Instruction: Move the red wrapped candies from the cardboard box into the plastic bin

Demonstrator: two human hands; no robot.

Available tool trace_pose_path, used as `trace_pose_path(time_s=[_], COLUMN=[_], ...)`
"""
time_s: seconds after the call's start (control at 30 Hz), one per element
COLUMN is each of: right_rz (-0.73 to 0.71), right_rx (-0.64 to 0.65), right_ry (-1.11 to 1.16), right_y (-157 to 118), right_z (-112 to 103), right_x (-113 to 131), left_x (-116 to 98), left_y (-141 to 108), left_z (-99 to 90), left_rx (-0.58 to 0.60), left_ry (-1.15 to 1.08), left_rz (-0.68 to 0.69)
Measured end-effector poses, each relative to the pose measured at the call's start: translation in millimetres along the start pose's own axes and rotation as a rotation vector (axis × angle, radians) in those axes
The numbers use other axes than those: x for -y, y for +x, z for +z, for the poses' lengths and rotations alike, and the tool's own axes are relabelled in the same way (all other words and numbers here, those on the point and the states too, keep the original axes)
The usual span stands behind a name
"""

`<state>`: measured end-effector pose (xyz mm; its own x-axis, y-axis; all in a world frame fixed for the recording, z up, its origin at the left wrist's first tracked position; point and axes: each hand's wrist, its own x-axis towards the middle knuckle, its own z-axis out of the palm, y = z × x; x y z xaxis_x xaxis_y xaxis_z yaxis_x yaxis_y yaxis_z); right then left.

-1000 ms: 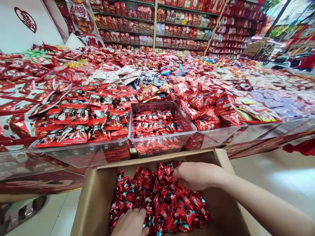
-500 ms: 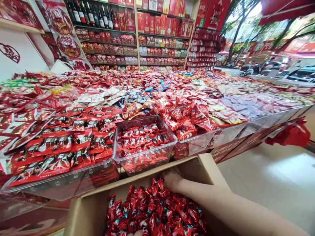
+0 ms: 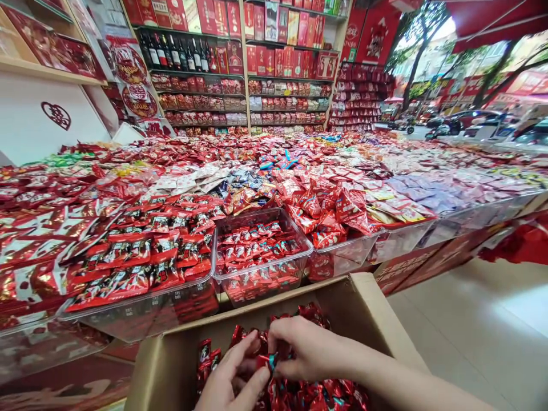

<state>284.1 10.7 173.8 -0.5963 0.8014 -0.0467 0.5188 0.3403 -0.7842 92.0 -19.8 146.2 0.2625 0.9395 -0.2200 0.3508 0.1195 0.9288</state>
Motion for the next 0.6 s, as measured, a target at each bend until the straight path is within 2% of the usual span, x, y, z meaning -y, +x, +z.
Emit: trace_pose_path(time_s=[0.03, 0.13, 0.2, 0.27, 0.33, 0.43, 0.53, 0.6], right_rz=[0.030, 0.176, 0.221, 0.212, 0.201, 0.206, 0.213, 0.145], right_rx=[-0.051, -0.184, -0.238, -0.273, -0.298, -0.314, -0.289, -0.293], right_ry=[0.153, 0.683, 0.950, 1.079, 1.120, 1.025, 0.795, 0.560], right_y=[-2.1, -3.7, -3.1, -2.3, -1.1, 0.2, -3.2, -9.2], right_z=[-2.2, -5.7, -5.1, -3.2, -0.9, 2.7, 3.9, 1.5], right_x=[5.9, 13.4, 13.2, 11.9, 10.4, 9.2, 12.3, 17.7], left_x=[-13.7, -41.8, -48.7, -50.6, -51.4, -52.5, -49.3, -44.7], left_y=[-0.2, 0.0, -0.2, -0.9, -1.5, -1.0, 1.3, 2.9], left_z=[0.1, 1.6, 4.4, 8.1, 11.3, 13.1, 10.1, 6.4], left_rx=[0.054, -0.018, -0.076, -0.099, -0.092, -0.111, -0.156, -0.111], left_ry=[-0.058, -0.247, -0.383, -0.502, -0.595, -0.634, -0.517, -0.483], left_rz=[-0.027, -0.095, -0.157, -0.197, -0.224, -0.221, -0.176, -0.175])
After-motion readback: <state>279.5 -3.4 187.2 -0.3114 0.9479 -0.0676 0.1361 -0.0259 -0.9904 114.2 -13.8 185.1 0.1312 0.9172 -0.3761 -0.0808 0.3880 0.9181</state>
